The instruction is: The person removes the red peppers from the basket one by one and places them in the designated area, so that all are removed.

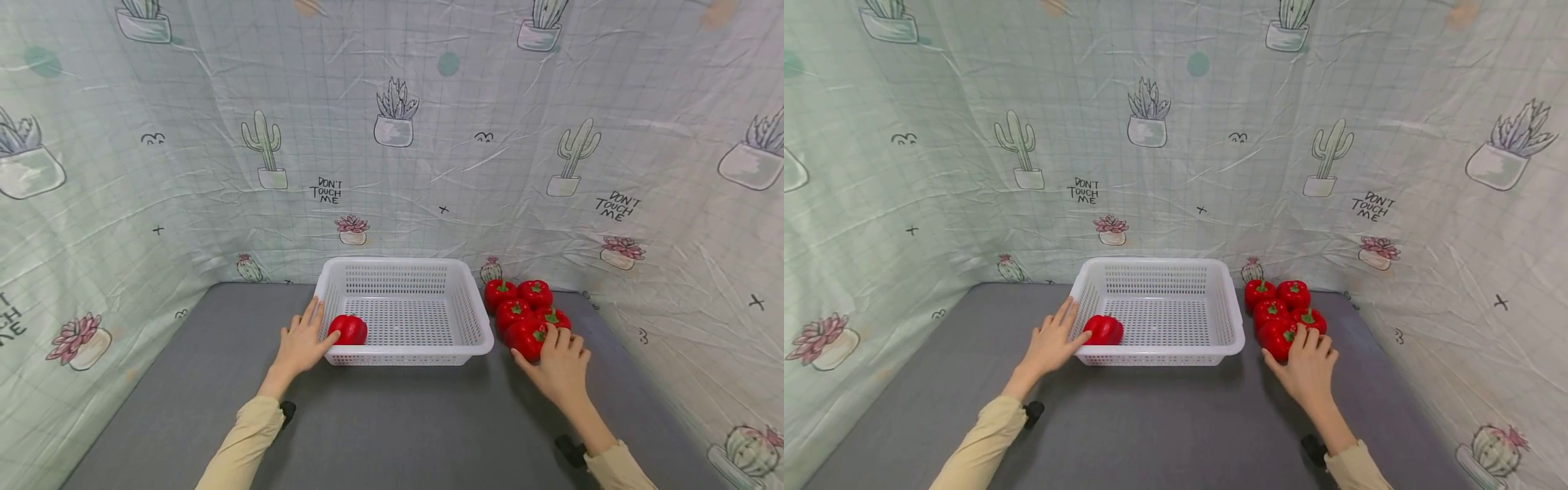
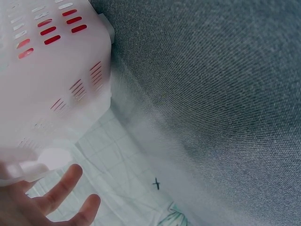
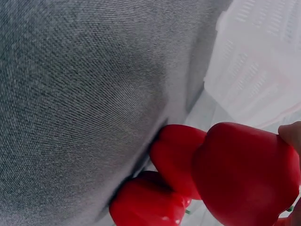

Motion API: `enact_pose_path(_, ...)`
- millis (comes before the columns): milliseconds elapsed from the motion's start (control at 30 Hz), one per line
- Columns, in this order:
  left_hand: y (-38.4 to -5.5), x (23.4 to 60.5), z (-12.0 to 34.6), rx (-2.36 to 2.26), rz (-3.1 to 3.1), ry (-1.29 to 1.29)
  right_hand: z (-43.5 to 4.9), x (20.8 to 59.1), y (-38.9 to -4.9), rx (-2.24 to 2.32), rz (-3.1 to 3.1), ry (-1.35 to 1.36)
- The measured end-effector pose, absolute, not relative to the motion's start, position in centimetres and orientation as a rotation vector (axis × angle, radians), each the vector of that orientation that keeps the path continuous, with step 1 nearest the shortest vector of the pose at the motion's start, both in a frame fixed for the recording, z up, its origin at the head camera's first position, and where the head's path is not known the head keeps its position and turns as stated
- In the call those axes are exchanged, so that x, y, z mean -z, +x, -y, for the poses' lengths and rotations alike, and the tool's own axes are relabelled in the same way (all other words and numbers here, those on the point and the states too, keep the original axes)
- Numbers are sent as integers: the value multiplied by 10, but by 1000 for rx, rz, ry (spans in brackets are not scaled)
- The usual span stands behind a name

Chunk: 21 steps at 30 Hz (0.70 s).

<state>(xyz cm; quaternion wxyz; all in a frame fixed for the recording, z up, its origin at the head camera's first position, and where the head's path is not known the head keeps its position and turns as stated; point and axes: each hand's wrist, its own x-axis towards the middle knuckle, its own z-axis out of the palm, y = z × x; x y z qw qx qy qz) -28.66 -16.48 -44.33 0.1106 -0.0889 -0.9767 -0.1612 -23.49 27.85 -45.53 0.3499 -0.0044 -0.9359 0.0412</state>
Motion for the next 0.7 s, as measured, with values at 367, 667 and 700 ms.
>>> enact_pose_path(367,-286,445,165,480,2866,-257,-276,466,-244,-87,2537,-70)
enact_pose_path(667,-287,444,165,475,2861,-263,-274,469,-247,-76,2558,-85)
enact_pose_path(700,-287,444,165,475,2860,-265,-274,469,-247,-76,2557,-84)
